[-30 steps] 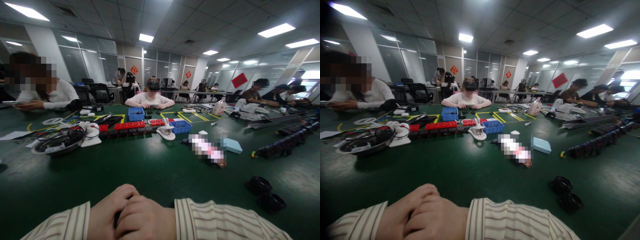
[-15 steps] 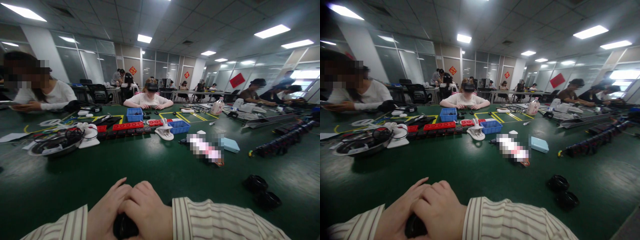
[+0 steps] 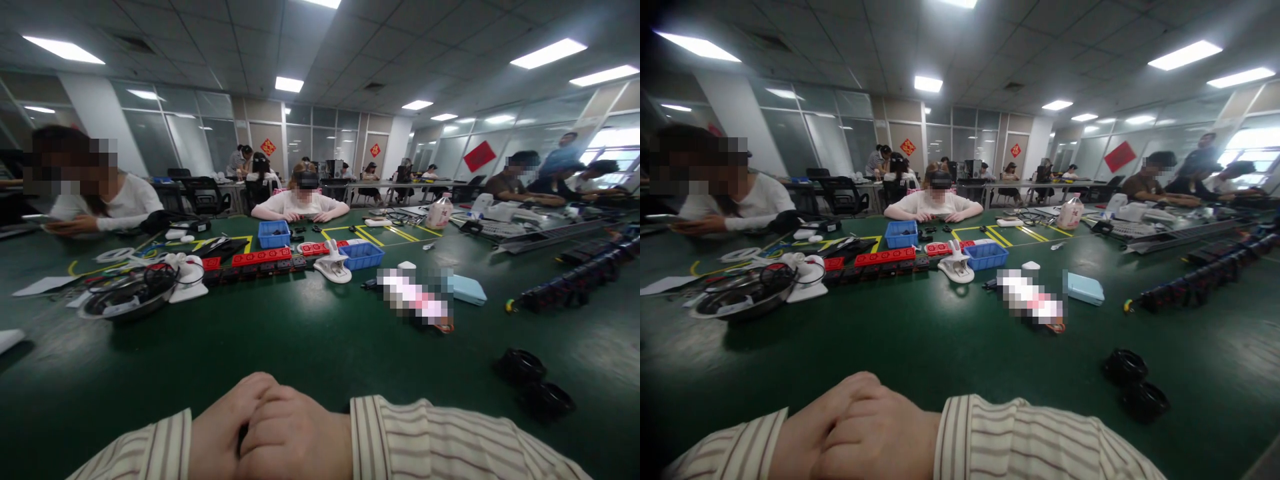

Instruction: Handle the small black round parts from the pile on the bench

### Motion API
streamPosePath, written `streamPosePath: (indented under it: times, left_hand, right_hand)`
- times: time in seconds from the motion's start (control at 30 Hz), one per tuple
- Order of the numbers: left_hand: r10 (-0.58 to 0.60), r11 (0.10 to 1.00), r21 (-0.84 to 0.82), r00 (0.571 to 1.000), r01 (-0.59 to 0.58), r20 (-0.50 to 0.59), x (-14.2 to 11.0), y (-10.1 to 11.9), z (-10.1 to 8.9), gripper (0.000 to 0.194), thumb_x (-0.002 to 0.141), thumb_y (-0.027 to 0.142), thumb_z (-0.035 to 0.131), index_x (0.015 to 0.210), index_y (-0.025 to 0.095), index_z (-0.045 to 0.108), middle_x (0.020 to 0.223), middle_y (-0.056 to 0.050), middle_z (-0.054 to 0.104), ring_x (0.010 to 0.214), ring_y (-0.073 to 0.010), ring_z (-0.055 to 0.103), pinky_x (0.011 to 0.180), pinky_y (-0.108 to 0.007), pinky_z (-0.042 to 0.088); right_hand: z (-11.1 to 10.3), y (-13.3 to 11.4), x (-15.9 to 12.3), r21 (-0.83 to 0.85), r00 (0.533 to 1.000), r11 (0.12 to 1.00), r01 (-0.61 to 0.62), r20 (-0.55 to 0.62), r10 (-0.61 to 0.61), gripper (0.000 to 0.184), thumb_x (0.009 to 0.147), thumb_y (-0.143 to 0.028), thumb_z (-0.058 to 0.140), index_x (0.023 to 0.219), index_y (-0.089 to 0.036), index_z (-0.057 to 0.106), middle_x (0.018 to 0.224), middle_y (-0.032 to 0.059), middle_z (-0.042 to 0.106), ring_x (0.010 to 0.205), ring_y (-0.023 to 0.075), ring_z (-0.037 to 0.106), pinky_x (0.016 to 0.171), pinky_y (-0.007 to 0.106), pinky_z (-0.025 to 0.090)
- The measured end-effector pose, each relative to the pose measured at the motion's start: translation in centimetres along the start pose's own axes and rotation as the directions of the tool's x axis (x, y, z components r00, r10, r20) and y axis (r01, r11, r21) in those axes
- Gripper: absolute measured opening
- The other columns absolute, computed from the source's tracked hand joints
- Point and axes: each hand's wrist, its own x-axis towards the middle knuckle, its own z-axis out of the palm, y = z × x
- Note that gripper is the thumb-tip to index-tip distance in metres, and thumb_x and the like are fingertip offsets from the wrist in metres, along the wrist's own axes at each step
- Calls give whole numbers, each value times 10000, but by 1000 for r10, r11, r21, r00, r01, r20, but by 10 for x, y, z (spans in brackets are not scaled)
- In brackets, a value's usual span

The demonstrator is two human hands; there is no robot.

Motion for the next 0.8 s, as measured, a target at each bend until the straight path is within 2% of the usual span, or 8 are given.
streamPosePath:
  times: [0.1, 0.23, 0.37, 0.5, 0.6, 0.7, 0.8]
  left_hand:
    - [36, 999, -10, 999, -36, -20, -1, -4, 1, 694, 483, 369, 740, 1108, 200, 489, 1027, -50, 515, 955, -263, 528, 913, -409, 428]
    - [105, 993, 46, 994, -104, -20, -2, -5, 2, 642, 528, 450, 747, 1076, 212, 513, 1078, -71, 527, 1010, -287, 508, 956, -444, 386]
    - [69, 983, 176, 994, -54, -81, -8, -3, 8, 664, 595, 580, 672, 1126, 213, 513, 1145, -94, 540, 1093, -339, 469, 1033, -539, 245]
    - [-21, 975, 214, 991, 50, -135, -12, 1, 15, 532, 592, 417, 703, 1059, 211, 552, 1102, -80, 562, 1077, -326, 478, 1036, -532, 248]
    - [-59, 990, 119, 992, 72, -110, -9, 5, 12, 473, 523, 305, 705, 962, 188, 573, 1001, -68, 558, 989, -302, 504, 981, -477, 351]
    - [-1, 998, 65, 1000, 2, -15, -7, 6, 8, 467, 499, 209, 659, 958, 186, 574, 981, -55, 541, 943, -268, 511, 932, -421, 406]
    - [1, 998, 63, 999, -4, 53, -9, 1, 6, 596, 503, 182, 643, 1086, 186, 516, 1048, -60, 530, 970, -259, 517, 934, -403, 411]
  right_hand:
    - [-4, -3, 2, -25, 994, 996, -89, -66, 88, 240, 817, -347, 450, 953, -166, 530, 928, 5, 618, 937, 142, 490, 885, 301, 327]
    - [-5, -8, 5, -71, 952, 955, -289, -126, 278, 451, 751, -586, 467, 927, -173, 508, 876, 21, 590, 816, 149, 498, 724, 300, 348]
    - [0, -10, 7, -171, 922, 907, -386, -89, 376, 550, 657, -714, 488, 779, -177, 496, 757, 9, 559, 702, 144, 478, 652, 297, 328]
    - [-3, -10, 7, -199, 933, 913, -355, -16, 360, 459, 656, -628, 566, 750, -183, 503, 745, -8, 557, 673, 129, 477, 606, 281, 315]
    - [-8, -12, 8, -143, 949, 941, -307, 26, 314, 328, 698, -491, 567, 794, -180, 523, 792, 2, 572, 715, 131, 496, 620, 272, 337]
    - [-13, -13, 9, -57, 977, 979, -197, 76, 201, 217, 707, -344, 520, 840, -173, 532, 833, 10, 603, 809, 140, 520, 742, 282, 371]
    - [-14, -12, 9, -5, 991, 998, -64, 114, 64, 213, 719, -279, 470, 887, -160, 522, 882, 8, 632, 892, 130, 526, 909, 284, 333]
